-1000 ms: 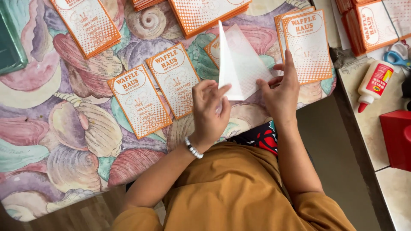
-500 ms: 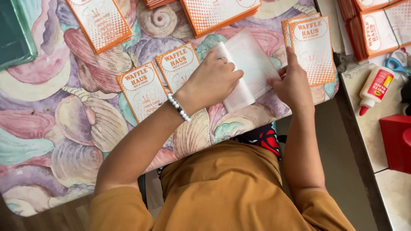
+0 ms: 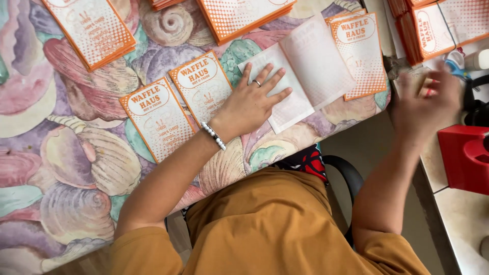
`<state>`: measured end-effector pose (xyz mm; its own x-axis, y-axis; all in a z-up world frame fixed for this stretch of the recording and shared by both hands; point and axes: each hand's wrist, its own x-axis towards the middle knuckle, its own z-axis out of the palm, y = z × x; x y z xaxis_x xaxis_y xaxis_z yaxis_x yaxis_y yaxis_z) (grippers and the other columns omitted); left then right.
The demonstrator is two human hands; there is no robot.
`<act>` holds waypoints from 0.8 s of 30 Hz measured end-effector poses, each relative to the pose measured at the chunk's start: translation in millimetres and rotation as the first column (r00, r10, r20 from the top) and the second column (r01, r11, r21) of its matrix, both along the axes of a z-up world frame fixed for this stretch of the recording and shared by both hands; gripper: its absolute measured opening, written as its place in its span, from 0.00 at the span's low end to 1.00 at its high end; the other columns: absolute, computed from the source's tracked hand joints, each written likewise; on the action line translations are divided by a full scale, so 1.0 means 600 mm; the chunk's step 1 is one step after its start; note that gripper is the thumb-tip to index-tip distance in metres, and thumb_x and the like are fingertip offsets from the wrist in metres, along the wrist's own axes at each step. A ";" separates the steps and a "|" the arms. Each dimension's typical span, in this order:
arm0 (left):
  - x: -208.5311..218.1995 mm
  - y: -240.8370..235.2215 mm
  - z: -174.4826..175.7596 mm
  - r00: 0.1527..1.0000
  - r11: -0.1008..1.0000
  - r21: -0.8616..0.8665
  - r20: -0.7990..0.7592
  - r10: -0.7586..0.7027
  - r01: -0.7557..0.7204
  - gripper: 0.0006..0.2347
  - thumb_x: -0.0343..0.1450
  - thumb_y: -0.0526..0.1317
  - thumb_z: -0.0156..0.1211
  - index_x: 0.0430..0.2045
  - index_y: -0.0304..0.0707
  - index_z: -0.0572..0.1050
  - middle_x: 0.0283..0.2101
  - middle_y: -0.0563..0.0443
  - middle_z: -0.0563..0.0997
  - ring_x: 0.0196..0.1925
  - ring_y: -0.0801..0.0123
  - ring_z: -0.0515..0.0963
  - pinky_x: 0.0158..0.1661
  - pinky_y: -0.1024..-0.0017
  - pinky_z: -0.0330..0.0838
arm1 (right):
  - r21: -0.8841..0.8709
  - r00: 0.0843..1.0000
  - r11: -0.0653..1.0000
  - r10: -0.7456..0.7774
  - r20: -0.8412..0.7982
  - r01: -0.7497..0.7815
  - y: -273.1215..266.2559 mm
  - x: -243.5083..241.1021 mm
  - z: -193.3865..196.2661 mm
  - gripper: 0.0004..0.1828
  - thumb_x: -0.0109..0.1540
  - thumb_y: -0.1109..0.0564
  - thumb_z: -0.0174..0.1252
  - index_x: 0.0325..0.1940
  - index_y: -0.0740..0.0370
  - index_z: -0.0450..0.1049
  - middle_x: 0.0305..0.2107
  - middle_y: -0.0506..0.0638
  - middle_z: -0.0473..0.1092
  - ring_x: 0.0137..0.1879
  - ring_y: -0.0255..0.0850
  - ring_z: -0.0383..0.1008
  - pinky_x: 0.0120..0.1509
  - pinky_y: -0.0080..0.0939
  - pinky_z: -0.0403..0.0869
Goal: Applying glue to paper bags and folding them to assemble or seal them.
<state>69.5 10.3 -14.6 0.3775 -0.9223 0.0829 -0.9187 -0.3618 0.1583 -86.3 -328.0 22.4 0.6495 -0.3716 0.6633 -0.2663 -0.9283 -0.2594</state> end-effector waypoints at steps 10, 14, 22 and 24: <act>-0.007 0.014 -0.027 0.996 0.970 -0.227 0.005 -0.087 0.086 0.24 0.69 0.25 0.48 0.63 0.42 0.72 0.73 0.35 0.61 0.75 0.40 0.57 0.71 0.38 0.45 | 0.476 0.774 0.703 -0.167 -0.611 0.528 -0.122 -0.068 0.024 0.16 0.72 0.41 0.68 0.50 0.55 0.80 0.25 0.45 0.72 0.27 0.30 0.69 0.26 0.38 0.63; -0.009 0.017 -0.022 0.996 0.976 -0.207 -0.040 -0.082 0.072 0.19 0.75 0.38 0.47 0.64 0.42 0.70 0.73 0.34 0.61 0.75 0.42 0.57 0.71 0.40 0.43 | 0.787 0.914 0.486 -0.065 -0.401 0.380 -0.086 -0.069 0.039 0.13 0.69 0.45 0.69 0.50 0.52 0.77 0.32 0.39 0.73 0.30 0.23 0.69 0.31 0.23 0.67; -0.004 0.023 -0.032 0.991 0.977 -0.203 -0.098 -0.091 0.069 0.27 0.72 0.54 0.59 0.67 0.47 0.68 0.75 0.37 0.57 0.77 0.46 0.52 0.73 0.42 0.38 | 0.877 0.979 0.479 0.193 -0.062 -0.039 0.047 -0.104 0.044 0.14 0.74 0.61 0.65 0.47 0.54 0.63 0.40 0.41 0.67 0.49 0.27 0.72 0.64 0.32 0.82; -0.006 0.023 -0.028 0.989 0.979 -0.189 -0.113 -0.098 0.075 0.27 0.73 0.53 0.59 0.68 0.46 0.67 0.75 0.37 0.56 0.78 0.47 0.51 0.73 0.43 0.37 | 0.812 0.904 0.493 0.416 0.095 -0.312 0.072 -0.104 0.064 0.48 0.70 0.47 0.57 0.87 0.73 0.48 0.55 0.64 0.65 0.56 0.56 0.72 0.75 0.55 0.75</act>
<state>66.1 24.2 -31.5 0.3146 -0.9252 0.2121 -0.9152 -0.2364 0.3263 -148.5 -285.0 60.8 0.8967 -0.4194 0.1419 -0.0264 -0.3707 -0.9284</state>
